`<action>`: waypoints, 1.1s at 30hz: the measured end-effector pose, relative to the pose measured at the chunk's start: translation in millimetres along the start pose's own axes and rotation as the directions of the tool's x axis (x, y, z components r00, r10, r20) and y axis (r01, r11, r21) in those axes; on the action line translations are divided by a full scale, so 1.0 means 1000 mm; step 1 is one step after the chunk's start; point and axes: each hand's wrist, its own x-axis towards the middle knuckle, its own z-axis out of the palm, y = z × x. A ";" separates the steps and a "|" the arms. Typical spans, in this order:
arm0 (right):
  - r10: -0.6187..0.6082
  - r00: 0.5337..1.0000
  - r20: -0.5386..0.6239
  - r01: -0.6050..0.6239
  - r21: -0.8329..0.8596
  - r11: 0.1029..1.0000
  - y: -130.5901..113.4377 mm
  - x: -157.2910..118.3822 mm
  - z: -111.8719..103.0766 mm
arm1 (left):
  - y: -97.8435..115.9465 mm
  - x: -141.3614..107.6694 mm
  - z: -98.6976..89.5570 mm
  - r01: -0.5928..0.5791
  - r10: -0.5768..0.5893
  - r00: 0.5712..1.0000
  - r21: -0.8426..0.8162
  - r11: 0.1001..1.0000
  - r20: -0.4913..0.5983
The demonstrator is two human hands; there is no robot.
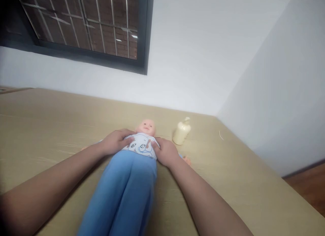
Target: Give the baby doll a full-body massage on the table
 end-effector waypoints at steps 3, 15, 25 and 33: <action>-0.033 0.993 -0.117 0.033 -0.007 0.999 0.000 0.001 0.001 | 0.001 0.000 0.000 0.022 -0.022 1.000 -0.008 1.000 -0.013; -0.751 0.646 0.134 0.754 0.040 0.656 -0.096 -0.051 0.005 | 0.008 0.001 0.007 0.062 -0.063 0.997 -0.027 0.998 -0.040; -0.526 0.810 0.259 0.562 -0.088 0.823 -0.074 -0.030 0.002 | 0.015 0.000 0.010 0.037 -0.039 0.999 -0.103 0.994 -0.013; -0.317 0.945 0.073 0.325 -0.155 0.933 -0.042 -0.013 -0.007 | 0.014 0.000 0.009 0.082 -0.082 0.997 -0.148 0.986 0.005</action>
